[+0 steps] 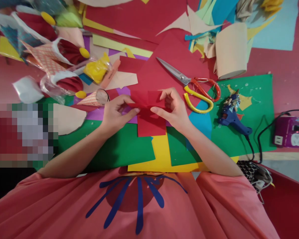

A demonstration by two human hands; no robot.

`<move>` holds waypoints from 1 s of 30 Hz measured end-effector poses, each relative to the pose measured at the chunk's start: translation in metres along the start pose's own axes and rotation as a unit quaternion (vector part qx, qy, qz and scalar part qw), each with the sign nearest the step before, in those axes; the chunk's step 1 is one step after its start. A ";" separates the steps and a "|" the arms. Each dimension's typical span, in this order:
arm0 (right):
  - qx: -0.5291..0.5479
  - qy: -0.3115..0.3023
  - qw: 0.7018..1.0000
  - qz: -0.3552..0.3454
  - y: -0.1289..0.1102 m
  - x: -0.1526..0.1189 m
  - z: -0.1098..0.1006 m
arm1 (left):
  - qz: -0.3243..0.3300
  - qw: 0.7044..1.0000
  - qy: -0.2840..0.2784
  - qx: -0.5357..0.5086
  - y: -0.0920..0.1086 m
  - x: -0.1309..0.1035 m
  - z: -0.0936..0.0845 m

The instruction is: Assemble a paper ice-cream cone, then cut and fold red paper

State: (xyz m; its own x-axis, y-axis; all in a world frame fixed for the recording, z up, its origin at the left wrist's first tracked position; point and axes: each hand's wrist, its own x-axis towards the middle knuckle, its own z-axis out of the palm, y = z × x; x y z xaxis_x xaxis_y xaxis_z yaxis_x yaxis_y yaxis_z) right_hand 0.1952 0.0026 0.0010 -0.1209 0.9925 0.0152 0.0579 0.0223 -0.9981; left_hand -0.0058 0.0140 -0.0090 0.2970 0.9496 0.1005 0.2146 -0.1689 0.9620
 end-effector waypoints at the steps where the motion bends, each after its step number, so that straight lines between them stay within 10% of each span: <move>1: 0.001 0.002 1.000 0.002 0.001 0.000 0.000 | 0.002 1.000 -0.007 0.006 0.001 0.000 0.000; 30: -0.069 -0.043 0.996 -0.030 0.003 -0.005 0.002 | 0.001 0.997 -0.056 0.056 0.006 0.001 0.000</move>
State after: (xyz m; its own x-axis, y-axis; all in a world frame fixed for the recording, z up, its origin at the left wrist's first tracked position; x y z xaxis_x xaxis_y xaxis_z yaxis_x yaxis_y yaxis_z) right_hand 0.1940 -0.0021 -0.0020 -0.2119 0.9752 0.0640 0.1826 0.1039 -0.9777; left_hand -0.0046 0.0139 -0.0032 0.3980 0.9149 0.0680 0.3149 -0.2059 0.9265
